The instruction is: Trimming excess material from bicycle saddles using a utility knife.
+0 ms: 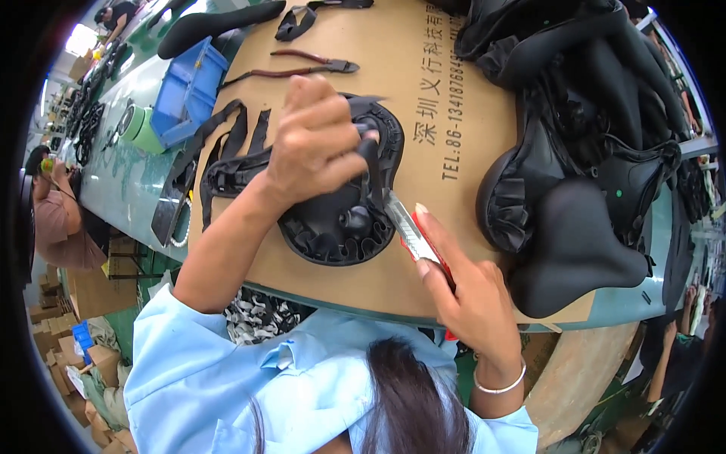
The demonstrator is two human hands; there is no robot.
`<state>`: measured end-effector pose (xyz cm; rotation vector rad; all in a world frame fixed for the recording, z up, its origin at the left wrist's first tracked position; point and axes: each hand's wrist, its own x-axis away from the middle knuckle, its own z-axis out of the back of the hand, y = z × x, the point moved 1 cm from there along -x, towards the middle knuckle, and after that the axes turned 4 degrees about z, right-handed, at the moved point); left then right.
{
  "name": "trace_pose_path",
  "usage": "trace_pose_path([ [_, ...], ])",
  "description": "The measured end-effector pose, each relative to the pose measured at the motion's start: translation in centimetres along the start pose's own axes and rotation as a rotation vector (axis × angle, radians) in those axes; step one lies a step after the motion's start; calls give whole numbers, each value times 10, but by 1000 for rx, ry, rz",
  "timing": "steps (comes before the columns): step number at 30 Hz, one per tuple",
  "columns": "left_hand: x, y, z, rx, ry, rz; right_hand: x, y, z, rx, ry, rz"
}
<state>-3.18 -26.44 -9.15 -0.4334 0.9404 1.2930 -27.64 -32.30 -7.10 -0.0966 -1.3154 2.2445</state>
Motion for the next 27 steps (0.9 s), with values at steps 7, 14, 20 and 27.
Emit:
trace_pose_path([
  [7,-4,-10,3,-35,358,535,48,-11,-32,-43,168,-75],
  [14,19,4,32,692,156,1299,7,-12,16,450,167,96],
  [20,33,47,67,632,-184,1176,-52,-16,65,730,-152,415],
  [27,7,-31,33,1696,2,828,-32,-25,33,698,-180,440],
])
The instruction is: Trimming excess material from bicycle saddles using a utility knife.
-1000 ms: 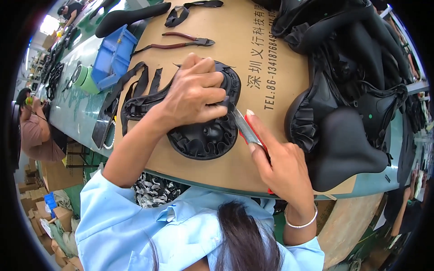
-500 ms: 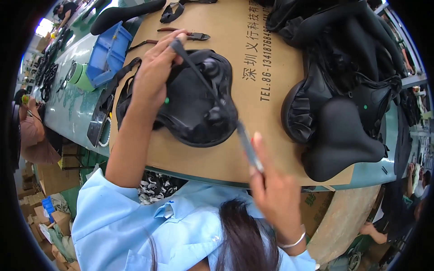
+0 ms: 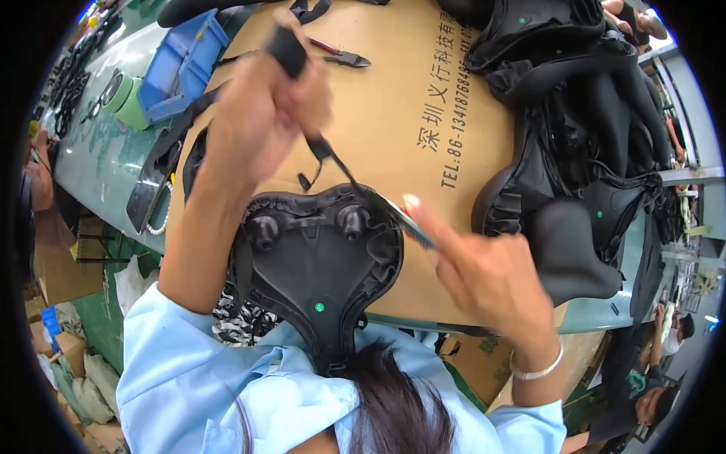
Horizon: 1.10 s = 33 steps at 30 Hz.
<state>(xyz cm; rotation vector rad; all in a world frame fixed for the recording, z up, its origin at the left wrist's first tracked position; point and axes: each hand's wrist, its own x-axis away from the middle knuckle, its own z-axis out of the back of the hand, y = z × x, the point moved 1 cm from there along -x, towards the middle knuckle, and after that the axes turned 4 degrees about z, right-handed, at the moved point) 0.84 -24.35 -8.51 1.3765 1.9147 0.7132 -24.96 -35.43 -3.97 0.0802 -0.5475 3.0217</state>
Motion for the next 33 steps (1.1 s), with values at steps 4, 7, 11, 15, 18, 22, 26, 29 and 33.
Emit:
trace_pose_path([
  [4,-13,50,-37,-91,435,-578,28,-41,6,-53,-22,-214],
  [7,0,26,-47,-1464,161,-192,23,-47,23,28,-105,-295],
  [11,33,-5,-28,-1563,-262,-155,9,-55,27,151,-159,-249],
  [15,43,3,-35,-658,265,422,23,-74,12,190,-147,-299],
  [18,47,11,-31,-467,367,267,34,-87,4,170,-134,-379],
  [22,57,7,-23,-13,729,-281,57,-95,-24,52,16,-480],
  [26,73,15,-11,79,1103,-720,62,-93,-43,-232,162,-359],
  [29,87,16,-5,-286,1294,-843,65,-89,-53,-342,212,-446],
  [33,112,13,-5,-1587,1003,-101,43,-62,-57,-613,588,-519],
])
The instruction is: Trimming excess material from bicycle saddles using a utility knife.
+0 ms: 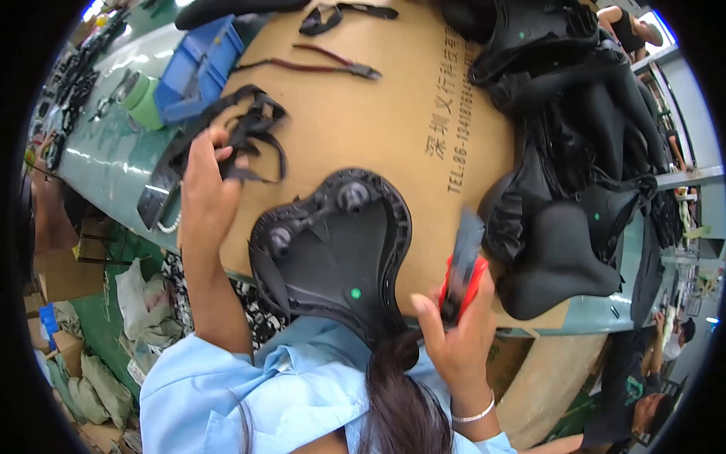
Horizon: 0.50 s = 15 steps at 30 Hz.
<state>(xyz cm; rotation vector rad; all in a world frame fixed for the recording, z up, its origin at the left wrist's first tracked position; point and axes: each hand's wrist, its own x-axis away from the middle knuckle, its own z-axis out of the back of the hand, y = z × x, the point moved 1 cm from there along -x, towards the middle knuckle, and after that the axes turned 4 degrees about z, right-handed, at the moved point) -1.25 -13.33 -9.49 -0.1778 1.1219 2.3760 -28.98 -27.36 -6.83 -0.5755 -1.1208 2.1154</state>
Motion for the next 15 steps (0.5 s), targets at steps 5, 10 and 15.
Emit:
trace_pose_path([
  [5,-5,30,7,354,-460,-240,-71,28,-31,-180,-84,200],
  [10,-46,45,-39,863,-1129,331,-88,-15,0,-278,153,299],
  [15,-173,73,-67,1236,-875,476,-87,-9,41,-404,716,378],
])
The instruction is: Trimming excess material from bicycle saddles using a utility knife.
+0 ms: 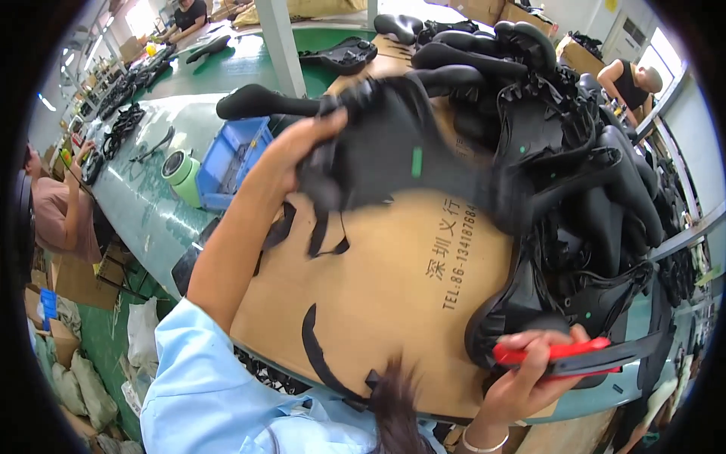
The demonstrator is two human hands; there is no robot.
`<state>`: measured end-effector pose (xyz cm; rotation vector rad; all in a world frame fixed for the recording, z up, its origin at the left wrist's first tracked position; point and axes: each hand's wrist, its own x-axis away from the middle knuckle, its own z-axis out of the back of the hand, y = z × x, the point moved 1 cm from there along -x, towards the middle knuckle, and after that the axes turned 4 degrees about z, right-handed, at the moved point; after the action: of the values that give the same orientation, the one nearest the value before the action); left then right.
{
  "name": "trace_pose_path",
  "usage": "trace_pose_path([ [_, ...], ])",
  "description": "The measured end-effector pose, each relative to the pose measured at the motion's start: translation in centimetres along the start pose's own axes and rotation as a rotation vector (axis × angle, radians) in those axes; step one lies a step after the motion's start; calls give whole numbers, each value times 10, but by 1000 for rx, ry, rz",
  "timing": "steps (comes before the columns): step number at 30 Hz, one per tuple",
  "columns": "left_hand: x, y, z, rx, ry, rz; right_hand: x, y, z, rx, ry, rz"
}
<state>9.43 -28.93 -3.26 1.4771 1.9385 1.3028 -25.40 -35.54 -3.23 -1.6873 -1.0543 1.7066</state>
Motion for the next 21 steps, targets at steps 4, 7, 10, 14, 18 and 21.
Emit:
trace_pose_path([
  [4,-117,45,64,489,390,-580,52,24,9,29,-352,-195],
  [7,-149,13,23,-585,206,-565,73,38,18,-9,-296,-581],
  [10,-112,16,-45,-957,-257,13,100,52,28,-12,-329,-667],
  [14,-155,22,-61,-1347,15,-573,98,59,30,143,-450,-601],
  [18,-238,-3,-26,-1671,746,-728,94,63,26,132,-497,-529],
  [21,-245,10,-25,-1773,627,-708,95,63,29,256,-562,-431],
])
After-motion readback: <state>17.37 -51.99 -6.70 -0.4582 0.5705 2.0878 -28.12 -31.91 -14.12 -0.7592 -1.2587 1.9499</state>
